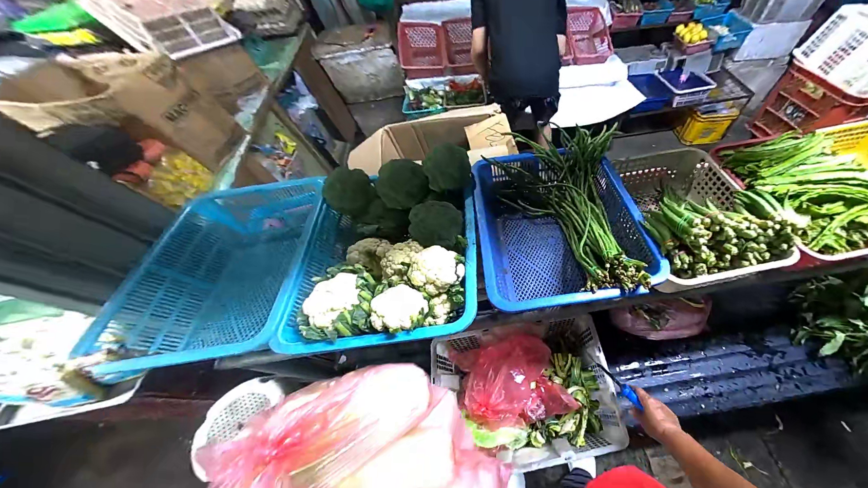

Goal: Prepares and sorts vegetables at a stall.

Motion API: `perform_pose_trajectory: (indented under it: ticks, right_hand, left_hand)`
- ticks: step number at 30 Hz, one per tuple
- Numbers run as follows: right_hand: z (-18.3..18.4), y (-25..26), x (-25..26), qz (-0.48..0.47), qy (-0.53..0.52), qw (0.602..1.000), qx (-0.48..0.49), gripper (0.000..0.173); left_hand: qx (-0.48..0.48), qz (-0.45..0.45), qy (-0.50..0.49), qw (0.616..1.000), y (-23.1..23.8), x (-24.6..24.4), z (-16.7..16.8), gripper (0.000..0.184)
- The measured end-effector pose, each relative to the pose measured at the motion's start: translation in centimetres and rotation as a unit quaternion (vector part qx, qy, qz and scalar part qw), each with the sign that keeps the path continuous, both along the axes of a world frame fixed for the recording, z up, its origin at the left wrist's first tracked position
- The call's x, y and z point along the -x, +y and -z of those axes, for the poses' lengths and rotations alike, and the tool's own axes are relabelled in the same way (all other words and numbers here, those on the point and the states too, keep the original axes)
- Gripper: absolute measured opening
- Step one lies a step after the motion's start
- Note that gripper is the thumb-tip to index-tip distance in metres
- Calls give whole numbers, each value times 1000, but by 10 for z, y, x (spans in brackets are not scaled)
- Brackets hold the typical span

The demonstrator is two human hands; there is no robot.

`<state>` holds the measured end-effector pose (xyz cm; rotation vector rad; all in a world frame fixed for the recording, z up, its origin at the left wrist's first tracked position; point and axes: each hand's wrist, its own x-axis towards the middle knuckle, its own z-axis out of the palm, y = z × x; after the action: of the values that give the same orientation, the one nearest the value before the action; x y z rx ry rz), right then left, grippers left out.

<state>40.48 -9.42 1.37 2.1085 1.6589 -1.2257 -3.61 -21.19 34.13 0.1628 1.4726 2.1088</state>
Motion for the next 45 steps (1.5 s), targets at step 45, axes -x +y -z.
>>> perform_pose_trajectory:
  ticks: [45]
  right_hand:
    - [-164,-44,90,-278,1,956,-97,40]
  left_hand:
    - [465,396,305,730,133,-24,216,42]
